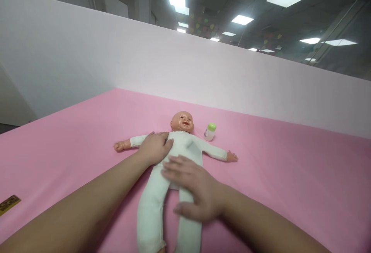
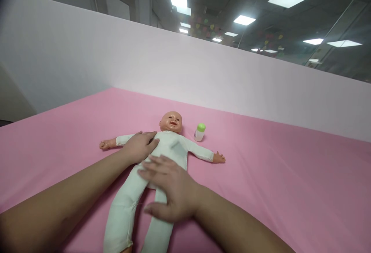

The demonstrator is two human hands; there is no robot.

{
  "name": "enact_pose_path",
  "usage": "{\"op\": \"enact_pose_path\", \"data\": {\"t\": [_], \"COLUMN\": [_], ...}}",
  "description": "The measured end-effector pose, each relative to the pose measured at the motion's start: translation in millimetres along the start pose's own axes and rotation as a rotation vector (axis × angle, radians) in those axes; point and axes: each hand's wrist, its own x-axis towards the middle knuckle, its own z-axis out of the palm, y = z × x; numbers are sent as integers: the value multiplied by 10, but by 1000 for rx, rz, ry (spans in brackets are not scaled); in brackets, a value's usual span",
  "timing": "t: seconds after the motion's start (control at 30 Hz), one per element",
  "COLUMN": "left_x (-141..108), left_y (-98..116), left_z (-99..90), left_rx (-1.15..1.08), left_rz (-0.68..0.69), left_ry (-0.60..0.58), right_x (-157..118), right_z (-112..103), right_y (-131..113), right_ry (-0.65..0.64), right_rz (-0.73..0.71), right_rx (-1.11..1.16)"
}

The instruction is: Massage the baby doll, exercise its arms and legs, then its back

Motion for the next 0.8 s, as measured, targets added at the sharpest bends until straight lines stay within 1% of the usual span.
{"op": "enact_pose_path", "data": {"t": [0.07, 0.13, 0.2, 0.27, 0.37, 0.5, 0.57, 0.63, 0.7, 0.73, 0.77, 0.8], "left_x": [8, 15, 18, 19, 17, 6, -24, -93, -209, -283, -364, -447], "left_y": [-3, -8, -10, -7, -2, -21, -16, 38, 170, 266, 377, 496], "left_z": [18, 31, 36, 30, 4, -74, -144, -242, -360, -420, -477, -525], "left_rx": [5, 3, -5, -20, -38, -92, -155, -268, -428, -503, -561, -573], "left_rz": [16, 31, 30, 32, 38, -9, -39, -32, 58, 134, 230, 325], "left_ry": [2, 6, 5, -3, -9, -28, -34, -15, -25, -61, -115, -198], "right_x": [7, 9, -1, -22, -60, -90, -93, -90, -87, -87, -87, -89], "right_z": [-61, -120, -169, -216, -283, -334, -337, -337, -342, -346, -349, -352], "right_y": [205, 415, 600, 731, 811, 794, 778, 764, 749, 743, 738, 736], "right_ry": [12, 18, 51, 98, 165, 213, 226, 235, 238, 235, 232, 231], "right_rz": [186, 330, 436, 513, 562, 614, 633, 636, 635, 637, 638, 640], "right_rx": [-78, -138, -169, -167, -138, -116, -110, -102, -93, -89, -85, -81]}}
